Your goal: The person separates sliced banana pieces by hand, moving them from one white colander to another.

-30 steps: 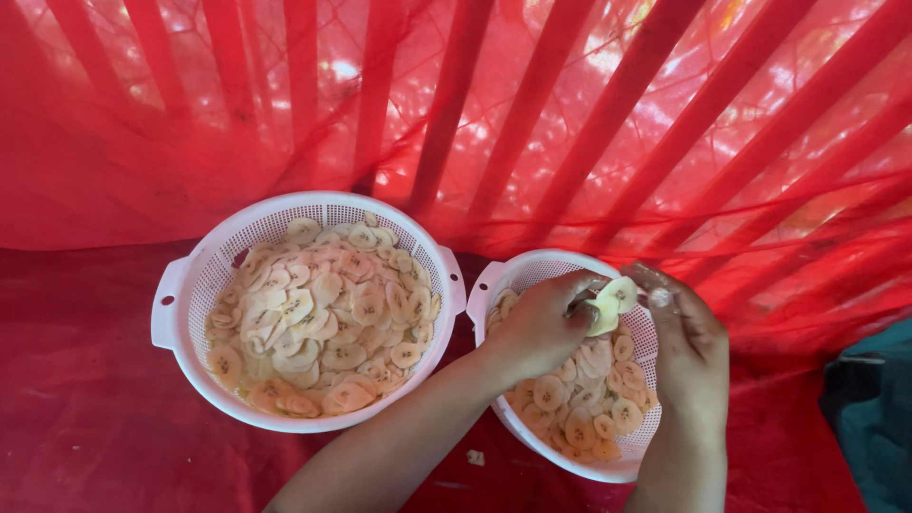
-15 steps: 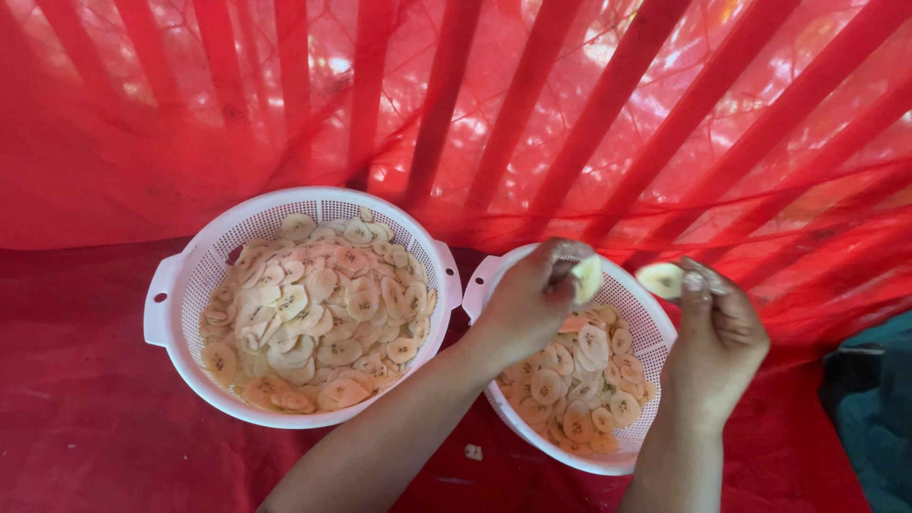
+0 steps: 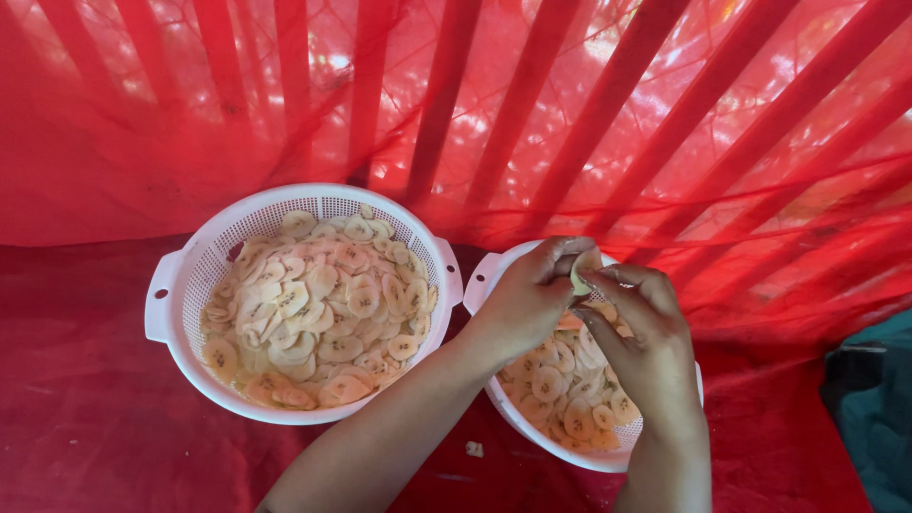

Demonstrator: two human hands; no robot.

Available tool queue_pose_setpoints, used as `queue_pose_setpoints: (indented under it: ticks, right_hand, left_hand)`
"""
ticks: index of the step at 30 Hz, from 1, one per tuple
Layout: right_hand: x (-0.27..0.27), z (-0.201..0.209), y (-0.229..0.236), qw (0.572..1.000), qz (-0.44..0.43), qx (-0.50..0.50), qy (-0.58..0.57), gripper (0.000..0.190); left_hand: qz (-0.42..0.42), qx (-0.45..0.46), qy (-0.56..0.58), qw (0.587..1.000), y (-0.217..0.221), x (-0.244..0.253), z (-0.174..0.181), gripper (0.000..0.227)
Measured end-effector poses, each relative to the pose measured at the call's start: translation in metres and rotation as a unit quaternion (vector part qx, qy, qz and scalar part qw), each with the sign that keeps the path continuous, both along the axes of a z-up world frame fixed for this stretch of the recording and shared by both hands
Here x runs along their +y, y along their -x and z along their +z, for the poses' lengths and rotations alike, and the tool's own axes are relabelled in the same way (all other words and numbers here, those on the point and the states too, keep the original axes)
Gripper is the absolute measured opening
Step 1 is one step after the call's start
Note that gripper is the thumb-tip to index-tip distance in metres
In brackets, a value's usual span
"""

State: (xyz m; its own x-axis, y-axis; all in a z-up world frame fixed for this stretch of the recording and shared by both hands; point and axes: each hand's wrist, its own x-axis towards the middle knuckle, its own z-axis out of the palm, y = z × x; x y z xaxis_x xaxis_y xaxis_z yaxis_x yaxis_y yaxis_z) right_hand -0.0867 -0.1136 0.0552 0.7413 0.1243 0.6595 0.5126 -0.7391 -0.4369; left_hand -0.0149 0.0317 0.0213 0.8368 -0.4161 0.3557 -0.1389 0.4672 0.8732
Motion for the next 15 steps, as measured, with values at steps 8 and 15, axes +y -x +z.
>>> queue_pose_setpoints:
  ticks: [8, 15]
  right_hand:
    - [0.002, -0.003, -0.001, 0.999, 0.033, -0.033, -0.022, 0.032]
    - [-0.005, -0.011, 0.0, 0.993, -0.001, -0.016, -0.12, 0.025]
  left_hand:
    - [0.022, -0.064, -0.068, 0.995, 0.006, 0.005, 0.009, 0.027]
    - [0.074, -0.136, -0.095, 0.983, 0.019, 0.014, 0.025, 0.042]
